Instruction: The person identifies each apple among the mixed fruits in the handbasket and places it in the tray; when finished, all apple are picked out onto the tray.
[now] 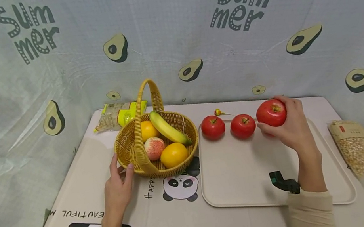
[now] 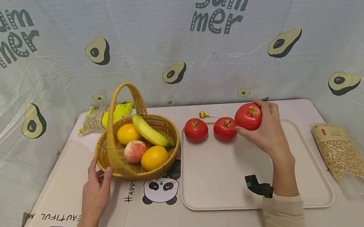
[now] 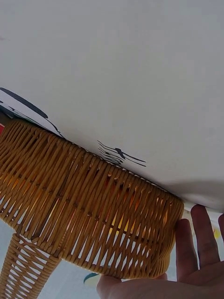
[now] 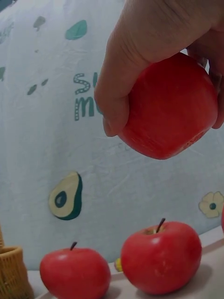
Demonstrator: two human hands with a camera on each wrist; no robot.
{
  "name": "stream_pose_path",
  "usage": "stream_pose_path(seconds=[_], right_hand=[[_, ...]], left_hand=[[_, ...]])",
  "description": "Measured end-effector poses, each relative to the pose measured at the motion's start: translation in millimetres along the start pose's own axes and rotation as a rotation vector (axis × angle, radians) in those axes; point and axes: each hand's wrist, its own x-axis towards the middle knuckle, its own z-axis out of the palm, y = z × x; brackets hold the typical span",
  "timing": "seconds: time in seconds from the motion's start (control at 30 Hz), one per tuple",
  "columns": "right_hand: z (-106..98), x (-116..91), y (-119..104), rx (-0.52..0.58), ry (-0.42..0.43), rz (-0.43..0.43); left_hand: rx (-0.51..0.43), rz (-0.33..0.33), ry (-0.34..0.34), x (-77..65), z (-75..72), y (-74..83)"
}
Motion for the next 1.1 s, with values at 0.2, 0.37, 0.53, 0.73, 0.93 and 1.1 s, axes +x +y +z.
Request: stream_pose_path(seconds=[0.2,0.37,0.53,0.73,0.93,1.1], right_hand=[[-4.3,-1.3,7.6,-0.017,-0.010,0.038],[-7.3,-5.0,13.8,-0.043,-0.033,0.067],[-9.0,-8.8,22.2,-0.068,-0.043,0.107],[-8.5,-16.3,33.3,-0.085,-0.064,0.122],[-6.7,-22.2,44.3,-0.119,-0.092,0.149],[-7.5,-27.7,52.0,-0.153,-0.117,0.163]], left_hand=[[0.001,-0.002,0.001,0.0,-0.8,-0.5],[-0.003,-0.012,-0.003,-0.1,-0.8,-0.2],[-0.007,-0.023,-0.013,0.2,-1.0,0.2],[-0.004,-0.021,-0.009,-0.3,-2.1,0.7],[-0.005,-0.029,-0.018,0.7,-1.9,1.0],[-0.007,-0.033,-0.024,0.8,-1.0,1.4]])
